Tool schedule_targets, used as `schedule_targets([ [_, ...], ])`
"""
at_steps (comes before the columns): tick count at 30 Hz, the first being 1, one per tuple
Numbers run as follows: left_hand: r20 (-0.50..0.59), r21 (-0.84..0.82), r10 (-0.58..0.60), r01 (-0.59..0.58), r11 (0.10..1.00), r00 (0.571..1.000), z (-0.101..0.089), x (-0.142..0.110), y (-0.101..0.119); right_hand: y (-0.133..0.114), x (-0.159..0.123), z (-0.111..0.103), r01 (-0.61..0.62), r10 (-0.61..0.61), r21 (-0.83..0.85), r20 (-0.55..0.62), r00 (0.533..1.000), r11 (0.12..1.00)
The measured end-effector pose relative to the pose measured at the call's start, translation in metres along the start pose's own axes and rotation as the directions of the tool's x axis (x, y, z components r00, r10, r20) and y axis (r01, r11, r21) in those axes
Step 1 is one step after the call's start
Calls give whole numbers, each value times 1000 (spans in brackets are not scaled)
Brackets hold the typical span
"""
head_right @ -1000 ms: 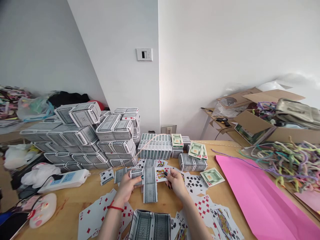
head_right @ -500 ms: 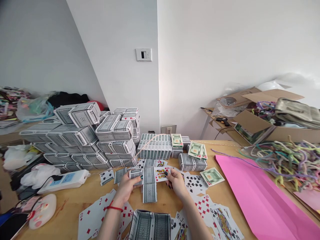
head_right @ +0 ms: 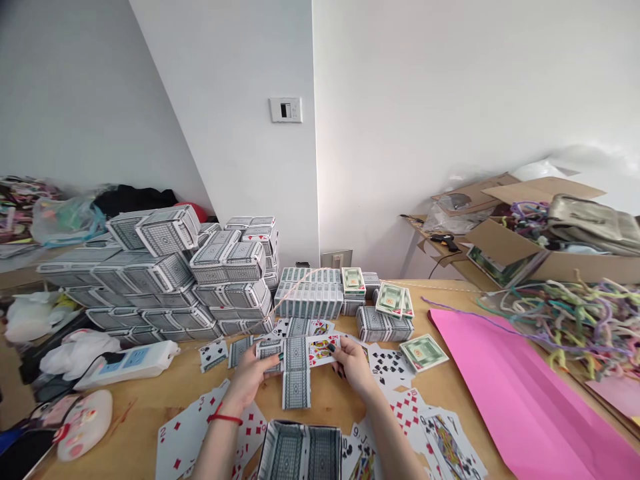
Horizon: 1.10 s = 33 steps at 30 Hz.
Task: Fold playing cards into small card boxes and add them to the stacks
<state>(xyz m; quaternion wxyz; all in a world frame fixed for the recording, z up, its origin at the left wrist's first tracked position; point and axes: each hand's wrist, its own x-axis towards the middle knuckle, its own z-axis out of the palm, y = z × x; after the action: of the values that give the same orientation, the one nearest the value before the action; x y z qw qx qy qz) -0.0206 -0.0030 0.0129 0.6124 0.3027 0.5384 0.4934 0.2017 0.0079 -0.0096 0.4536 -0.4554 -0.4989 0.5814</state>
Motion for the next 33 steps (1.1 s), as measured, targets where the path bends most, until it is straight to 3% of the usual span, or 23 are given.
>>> schedule_targets([
  [16, -2, 35, 12, -12, 999, 1000, 4, -3, 1, -6, -1, 2, 9, -8, -60, 16, 1000, 998],
  [25, 17, 35, 34, -35, 999, 999, 7, -2, -2, -1, -5, 10, 46, -51, -101, -46, 998, 994],
  [33, 29, 30, 36, -37, 999, 999, 14, -4, -3, -3, -4, 12, 26, -27, -97, -10, 1000, 995],
])
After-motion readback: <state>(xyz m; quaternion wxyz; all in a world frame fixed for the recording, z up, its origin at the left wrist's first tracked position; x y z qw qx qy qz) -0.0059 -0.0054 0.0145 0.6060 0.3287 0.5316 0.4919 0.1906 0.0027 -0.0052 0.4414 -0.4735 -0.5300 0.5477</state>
